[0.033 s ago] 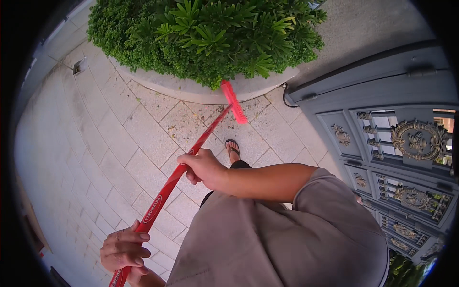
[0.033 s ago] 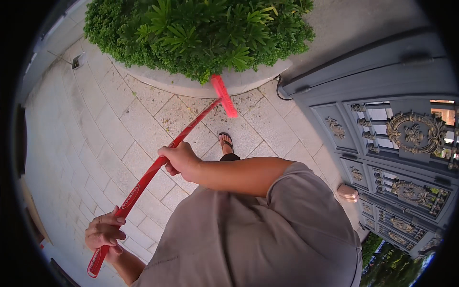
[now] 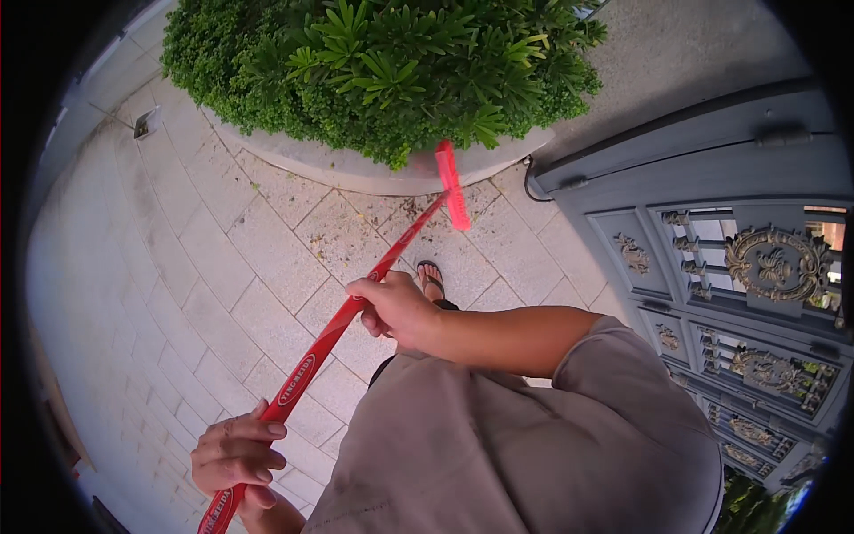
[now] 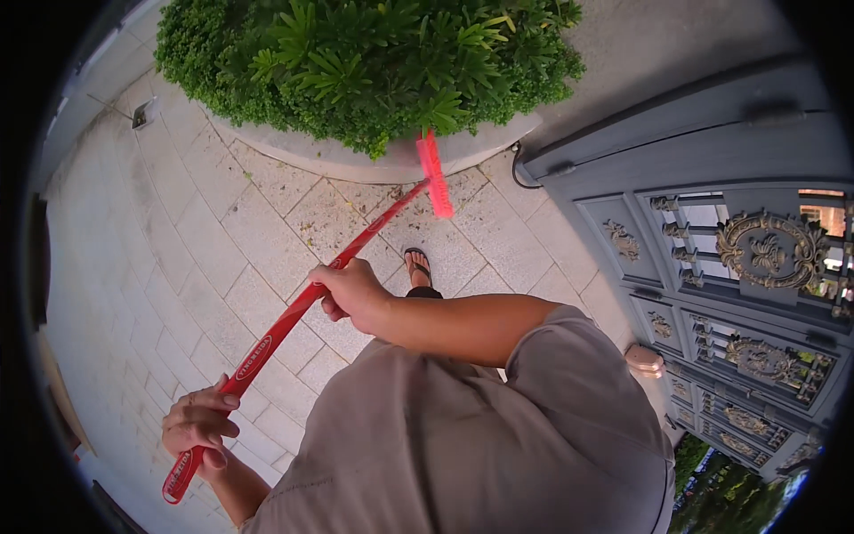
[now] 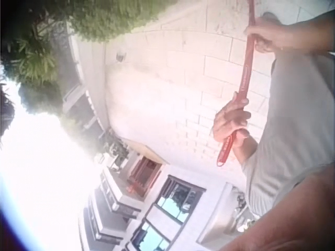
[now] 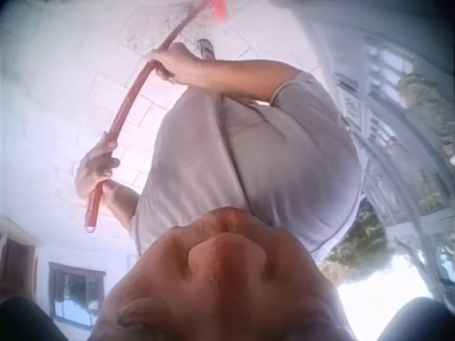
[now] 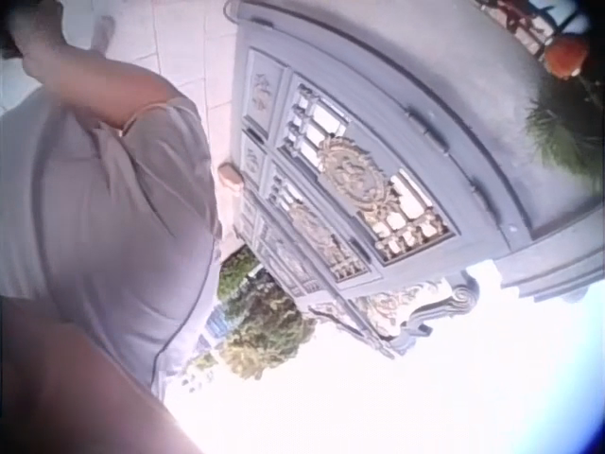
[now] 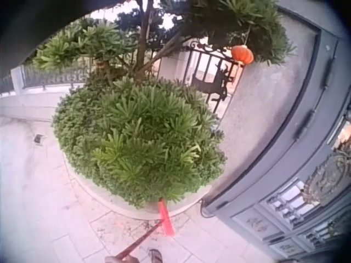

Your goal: The person carries a broom and dustpan across the patio, sets down the dustpan, and sweeps debris from the bushes and planter using the broom.

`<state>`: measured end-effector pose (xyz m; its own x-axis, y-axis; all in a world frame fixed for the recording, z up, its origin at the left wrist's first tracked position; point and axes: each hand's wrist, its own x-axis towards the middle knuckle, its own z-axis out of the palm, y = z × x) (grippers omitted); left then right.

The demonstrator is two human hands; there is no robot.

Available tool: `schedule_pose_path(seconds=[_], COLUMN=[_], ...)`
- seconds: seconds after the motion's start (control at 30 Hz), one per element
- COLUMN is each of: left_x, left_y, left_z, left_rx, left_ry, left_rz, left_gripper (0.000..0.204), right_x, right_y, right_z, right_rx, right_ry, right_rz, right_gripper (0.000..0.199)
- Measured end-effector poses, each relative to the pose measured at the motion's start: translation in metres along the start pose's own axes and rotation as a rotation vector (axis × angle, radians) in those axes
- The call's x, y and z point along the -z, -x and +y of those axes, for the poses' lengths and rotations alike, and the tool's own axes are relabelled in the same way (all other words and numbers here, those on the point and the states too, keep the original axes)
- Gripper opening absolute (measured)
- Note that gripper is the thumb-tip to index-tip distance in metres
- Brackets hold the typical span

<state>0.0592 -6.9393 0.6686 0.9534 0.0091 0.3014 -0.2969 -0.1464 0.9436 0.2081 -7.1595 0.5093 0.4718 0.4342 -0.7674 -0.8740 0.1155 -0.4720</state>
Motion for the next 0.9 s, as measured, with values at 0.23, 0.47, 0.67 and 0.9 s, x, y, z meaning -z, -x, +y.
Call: schedule_pose_path(seconds=[0.23, 0.47, 0.67, 0.9], left_x=[-0.114, -0.206, -0.181, -0.136], left_y=[-0.100, -0.181, -0.191, -0.136], left_z=[-0.149, -0.260, -0.307, -0.262], left_rx=[0.024, 0.192, 0.339, 0.416], left_ry=[0.318, 0.352, 0.338, 0.219], left_rz=[-0.159, -0.207, -0.021, -0.009], left_gripper=[0.049, 0.015, 0.016, 0.019], right_x=[0.181, 0.298, 0.293, 0.271], right_y=[-0.057, -0.167, -0.248, -0.316], right_z=[-0.083, -0.168, -0.168, -0.099], right_rx=[0.241, 0.369, 0.603, 0.695], right_ry=[0.021, -0.004, 0.027, 0.197], right_rz=[0.419, 0.559, 0.308, 0.104], right_gripper=[0.022, 0.023, 0.026, 0.026])
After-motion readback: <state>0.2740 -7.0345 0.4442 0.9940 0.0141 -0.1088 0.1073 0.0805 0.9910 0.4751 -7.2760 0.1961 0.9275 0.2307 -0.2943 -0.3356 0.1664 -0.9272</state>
